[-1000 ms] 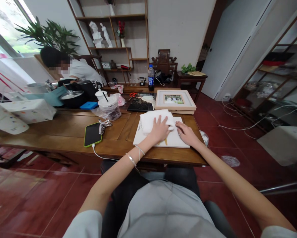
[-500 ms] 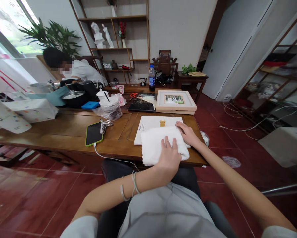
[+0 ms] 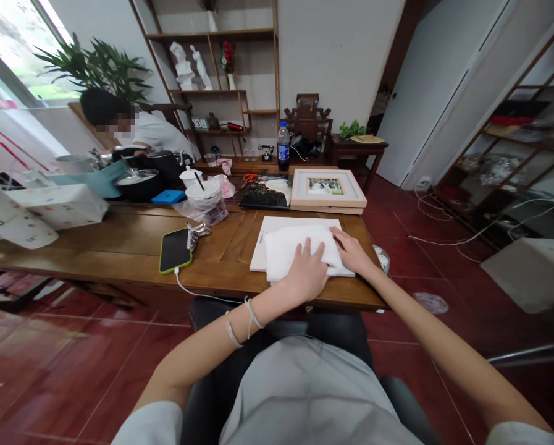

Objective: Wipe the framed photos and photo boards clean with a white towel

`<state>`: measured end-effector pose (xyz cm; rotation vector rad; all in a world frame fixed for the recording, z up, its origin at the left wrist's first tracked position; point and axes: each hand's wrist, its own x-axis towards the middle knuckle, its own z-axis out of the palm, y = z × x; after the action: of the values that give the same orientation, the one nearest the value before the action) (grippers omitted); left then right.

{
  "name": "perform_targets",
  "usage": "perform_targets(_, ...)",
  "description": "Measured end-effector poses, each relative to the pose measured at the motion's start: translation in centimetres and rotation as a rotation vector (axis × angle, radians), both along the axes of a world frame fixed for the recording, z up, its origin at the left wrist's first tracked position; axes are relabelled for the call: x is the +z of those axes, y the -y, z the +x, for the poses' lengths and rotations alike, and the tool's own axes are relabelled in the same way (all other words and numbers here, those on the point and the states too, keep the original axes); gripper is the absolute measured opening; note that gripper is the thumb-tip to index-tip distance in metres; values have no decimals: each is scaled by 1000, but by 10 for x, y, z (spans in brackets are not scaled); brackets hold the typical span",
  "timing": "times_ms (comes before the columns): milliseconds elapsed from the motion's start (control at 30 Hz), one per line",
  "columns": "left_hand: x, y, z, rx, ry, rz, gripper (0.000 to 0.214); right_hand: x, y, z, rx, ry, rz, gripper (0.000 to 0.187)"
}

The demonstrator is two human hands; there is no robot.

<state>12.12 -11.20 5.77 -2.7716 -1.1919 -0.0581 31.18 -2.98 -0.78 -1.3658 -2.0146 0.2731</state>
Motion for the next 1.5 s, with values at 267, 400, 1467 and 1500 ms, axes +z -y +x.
perform_targets(267, -14, -58, 1, 31, 51, 34, 37, 4, 2, -3, 16, 12, 17, 45)
perform_targets(400, -7, -31, 4, 63, 10, 36, 34, 0, 0, -1, 13, -10, 19, 47)
perform_targets(1467, -12, -46, 4, -3, 91, 24, 36, 2, 1, 1, 43, 12, 6, 48)
perform_targets(1500, -12, -44, 4, 1, 86, 27, 35, 2, 1, 1, 41, 13, 7, 48)
